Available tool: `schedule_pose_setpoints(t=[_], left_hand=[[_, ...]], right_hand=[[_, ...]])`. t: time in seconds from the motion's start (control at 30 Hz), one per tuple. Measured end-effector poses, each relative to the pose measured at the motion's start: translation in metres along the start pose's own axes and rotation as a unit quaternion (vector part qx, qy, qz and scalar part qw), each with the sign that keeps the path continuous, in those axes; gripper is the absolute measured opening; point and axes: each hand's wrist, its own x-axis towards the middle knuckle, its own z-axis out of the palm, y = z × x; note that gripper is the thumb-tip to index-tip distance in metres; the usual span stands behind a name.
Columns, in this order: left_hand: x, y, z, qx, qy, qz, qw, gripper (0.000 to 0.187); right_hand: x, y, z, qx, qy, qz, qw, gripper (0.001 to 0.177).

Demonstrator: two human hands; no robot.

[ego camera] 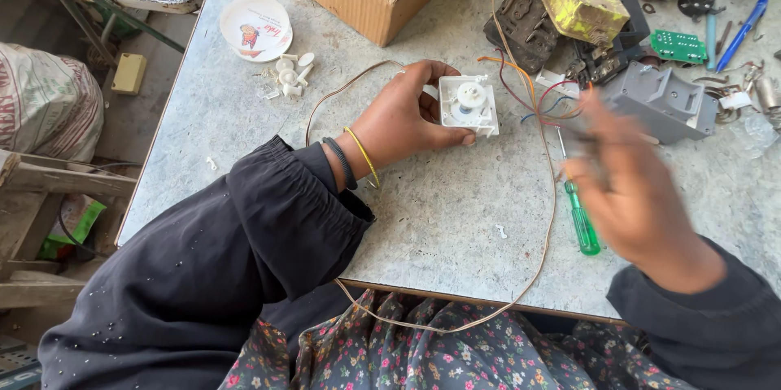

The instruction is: The person disassembles a white plastic electrical component using a screwdriver and pliers, removes internal parts, and then uses a hammer to tap the component. The person handles wires and small plastic pieces on a cluttered workbench.

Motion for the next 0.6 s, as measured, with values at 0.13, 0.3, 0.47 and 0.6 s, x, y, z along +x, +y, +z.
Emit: schedule_pose_setpoints(t=[0.13, 0.3, 0.47, 0.6], left_hand=[[0.003, -0.006, 0.005, 0.022, 0.025, 0.073, 0.997, 0.085], [0.003, -0.011, 0.009, 0.032, 0.037, 0.045, 0.998, 0.080], [0.008, -0.007, 0.003, 0.007, 0.033, 0.029, 0.999, 0.084], [0.008, -0.019, 0.008, 0.009, 0.047, 0.073, 0.996, 0.078]], right_hand=[[0.012, -0.001, -0.003, 0.072, 0.030, 0.073, 0.994, 0.057], [0.026, 0.014, 0.010, -0.061, 0.177, -0.066, 0.980, 0.042], [0.035, 0.023, 0.017, -0.198, 0.029, -0.091, 0.975, 0.033], [0.030, 0.026, 0.013, 0.093, 0.144, 0.099, 0.980, 0.011]])
